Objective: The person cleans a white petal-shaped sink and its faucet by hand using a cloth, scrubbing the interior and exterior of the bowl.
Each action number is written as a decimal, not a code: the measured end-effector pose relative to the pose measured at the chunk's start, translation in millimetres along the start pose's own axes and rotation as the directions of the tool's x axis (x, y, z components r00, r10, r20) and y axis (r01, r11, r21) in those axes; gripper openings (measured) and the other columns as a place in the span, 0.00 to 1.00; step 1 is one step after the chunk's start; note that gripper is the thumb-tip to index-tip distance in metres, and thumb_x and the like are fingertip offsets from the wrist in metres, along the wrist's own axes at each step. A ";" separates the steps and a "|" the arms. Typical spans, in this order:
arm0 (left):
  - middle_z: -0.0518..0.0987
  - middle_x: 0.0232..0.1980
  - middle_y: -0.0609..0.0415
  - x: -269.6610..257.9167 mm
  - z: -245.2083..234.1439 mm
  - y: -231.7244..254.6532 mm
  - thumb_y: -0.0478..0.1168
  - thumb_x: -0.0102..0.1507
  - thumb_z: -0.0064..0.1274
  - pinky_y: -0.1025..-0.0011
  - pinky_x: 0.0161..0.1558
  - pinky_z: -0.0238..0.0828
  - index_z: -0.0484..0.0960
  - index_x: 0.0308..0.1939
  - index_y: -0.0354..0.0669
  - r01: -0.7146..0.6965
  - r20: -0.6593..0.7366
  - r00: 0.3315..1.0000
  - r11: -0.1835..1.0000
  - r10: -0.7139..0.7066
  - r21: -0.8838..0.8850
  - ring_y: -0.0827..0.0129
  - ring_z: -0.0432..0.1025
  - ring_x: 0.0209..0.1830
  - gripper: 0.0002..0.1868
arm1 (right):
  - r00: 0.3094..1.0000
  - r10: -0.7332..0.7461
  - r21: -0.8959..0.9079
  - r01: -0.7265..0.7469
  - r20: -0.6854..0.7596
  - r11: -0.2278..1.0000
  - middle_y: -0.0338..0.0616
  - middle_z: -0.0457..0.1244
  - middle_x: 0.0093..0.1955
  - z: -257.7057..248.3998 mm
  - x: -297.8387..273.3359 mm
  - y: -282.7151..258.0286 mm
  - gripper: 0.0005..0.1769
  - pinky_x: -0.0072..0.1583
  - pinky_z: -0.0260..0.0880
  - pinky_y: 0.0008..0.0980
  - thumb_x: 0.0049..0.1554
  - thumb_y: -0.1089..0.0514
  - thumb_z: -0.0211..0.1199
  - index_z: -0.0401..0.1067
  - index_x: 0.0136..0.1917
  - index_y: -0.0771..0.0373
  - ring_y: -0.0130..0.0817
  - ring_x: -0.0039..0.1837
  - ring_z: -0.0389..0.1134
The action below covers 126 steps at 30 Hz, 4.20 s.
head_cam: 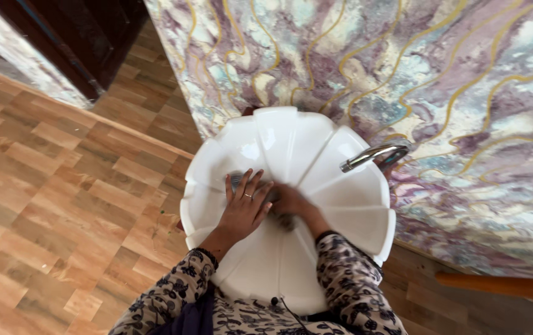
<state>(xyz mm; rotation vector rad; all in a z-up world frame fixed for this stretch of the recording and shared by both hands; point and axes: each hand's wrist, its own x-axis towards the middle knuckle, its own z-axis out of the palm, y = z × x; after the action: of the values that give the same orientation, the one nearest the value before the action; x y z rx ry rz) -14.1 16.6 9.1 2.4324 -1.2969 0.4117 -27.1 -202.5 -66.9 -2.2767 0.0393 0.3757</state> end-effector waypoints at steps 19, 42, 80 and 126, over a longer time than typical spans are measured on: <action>0.60 0.77 0.39 4.3 -2.6 8.8 0.54 0.71 0.39 0.28 0.73 0.24 0.54 0.76 0.34 -0.027 0.028 0.999 0.991 0.031 -0.134 0.47 0.49 0.80 0.36 | 0.973 0.040 -0.158 -0.004 0.226 0.987 0.50 0.69 0.62 6.7 -74.4 -12.4 0.38 0.63 0.70 0.45 0.45 0.62 0.64 0.67 0.71 0.53 0.50 0.62 0.70; 0.48 0.81 0.33 1.2 0.3 11.1 0.54 0.73 0.36 0.24 0.71 0.26 0.60 0.76 0.40 -0.035 0.008 0.999 0.951 0.040 -0.306 0.41 0.49 0.79 0.32 | 0.778 0.506 -0.477 -0.628 -0.373 0.614 0.53 0.60 0.70 -35.4 -179.3 -10.5 0.31 0.62 0.69 0.49 0.52 0.53 0.66 0.68 0.69 0.54 0.57 0.63 0.66; 0.57 0.77 0.39 5.6 -29.5 -5.8 0.52 0.69 0.43 0.24 0.70 0.28 0.72 0.66 0.44 0.254 -0.133 0.958 0.967 -0.254 -0.015 0.46 0.49 0.79 0.26 | 0.955 -0.174 -0.896 -0.148 -0.239 0.419 0.66 0.55 0.72 -12.5 42.8 21.9 0.36 0.59 0.64 0.53 0.54 0.51 0.60 0.59 0.71 0.71 0.60 0.65 0.59; 0.58 0.77 0.38 6.3 -22.3 -5.0 0.52 0.71 0.42 0.25 0.72 0.26 0.72 0.69 0.43 0.160 -0.067 0.984 0.981 -0.168 -0.108 0.45 0.48 0.80 0.26 | 0.728 -0.043 -0.194 0.238 0.684 0.952 0.49 0.61 0.66 -5.5 -184.9 -83.2 0.21 0.63 0.67 0.45 0.64 0.46 0.58 0.71 0.68 0.51 0.47 0.61 0.67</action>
<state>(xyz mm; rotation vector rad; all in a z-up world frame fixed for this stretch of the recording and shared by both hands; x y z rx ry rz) -8.5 24.3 30.8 2.3910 -1.0505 0.3790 -189.9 -167.8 48.9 -2.2447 -0.5963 1.1696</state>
